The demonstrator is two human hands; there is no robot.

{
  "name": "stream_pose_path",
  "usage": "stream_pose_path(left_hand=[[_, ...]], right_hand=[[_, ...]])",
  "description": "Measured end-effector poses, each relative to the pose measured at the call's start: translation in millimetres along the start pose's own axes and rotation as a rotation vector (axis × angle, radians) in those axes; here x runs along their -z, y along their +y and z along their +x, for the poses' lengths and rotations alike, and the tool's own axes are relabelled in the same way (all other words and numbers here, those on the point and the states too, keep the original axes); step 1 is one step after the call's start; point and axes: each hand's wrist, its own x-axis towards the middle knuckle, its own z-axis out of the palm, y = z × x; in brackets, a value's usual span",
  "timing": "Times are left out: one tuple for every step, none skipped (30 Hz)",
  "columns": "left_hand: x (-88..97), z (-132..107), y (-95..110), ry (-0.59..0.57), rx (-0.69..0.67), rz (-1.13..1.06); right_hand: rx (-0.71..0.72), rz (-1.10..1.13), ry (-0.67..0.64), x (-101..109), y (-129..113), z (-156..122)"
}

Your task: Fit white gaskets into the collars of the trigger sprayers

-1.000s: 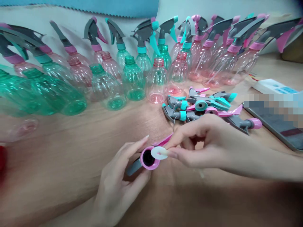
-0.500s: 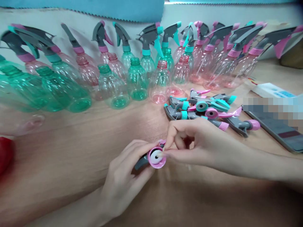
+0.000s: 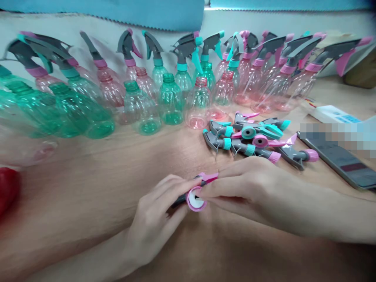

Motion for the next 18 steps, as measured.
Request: stream_pose_path(left_hand=[[-0.1, 0.1, -0.3, -0.002, -0.013, 0.005], [0.0, 0.3, -0.5, -0.003, -0.033, 0.01], [0.1, 0.7, -0.5, -0.006, -0.052, 0.017], [0.3, 1.1, -0.4, -0.01, -0.065, 0.024], [0.6, 1.6, -0.3, -0.014, -0.068, 0.031], [0.9, 2.0, -0.1, -0.02, -0.066, 0.035], [1.2, 2.3, 0.0, -0.025, -0.061, 0.037], [1.4, 2.5, 0.0, -0.028, -0.056, 0.037], [1.6, 2.6, 0.0, -0.025, -0.056, 0.037], [1.6, 2.6, -0.2, -0.021, -0.057, 0.037], [1.6, 2.6, -0.4, -0.022, -0.055, 0.038], [1.5, 2.5, -0.6, -0.025, -0.048, 0.037], [1.4, 2.3, -0.7, -0.028, -0.038, 0.036], [1.3, 2.1, -0.8, -0.033, -0.028, 0.035], [1.3, 1.8, -0.9, -0.038, -0.024, 0.035], [1.2, 1.3, -0.8, -0.041, -0.024, 0.037], [1.2, 0.8, -0.8, -0.042, -0.029, 0.042], [1.1, 0.3, -0.7, -0.043, -0.036, 0.051]], right_hand=[[0.001, -0.007, -0.021, 1.0, 0.1, 0.2], [0.007, -0.011, -0.04, 1.9, 0.5, 0.2], [0.012, -0.016, -0.053, 2.6, 1.0, 0.0], [0.013, -0.02, -0.063, 3.1, 1.6, -0.2], [0.01, -0.025, -0.07, 3.4, 2.1, -0.4], [0.008, -0.026, -0.077, 3.6, 2.6, -0.6], [0.003, -0.024, -0.082, 3.7, 2.8, -0.6], [-0.002, -0.019, -0.086, 3.8, 2.9, -0.5], [-0.007, -0.013, -0.093, 3.8, 2.7, -0.2], [-0.011, -0.008, -0.1, 3.8, 2.5, 0.2], [-0.017, -0.005, -0.101, 3.8, 2.1, 0.7], [-0.019, -0.005, -0.098, 3.6, 1.8, 1.1], [-0.017, -0.004, -0.095, 3.2, 1.5, 1.5], [-0.011, -0.005, -0.089, 2.6, 1.3, 1.6], [-0.007, -0.008, -0.079, 1.8, 1.1, 1.6], [-0.004, -0.014, -0.067, 0.6, 0.9, 1.3], [-0.002, -0.023, -0.056, -1.0, 0.6, 0.9], [0.003, -0.038, -0.045, -3.1, 0.3, 0.4]])
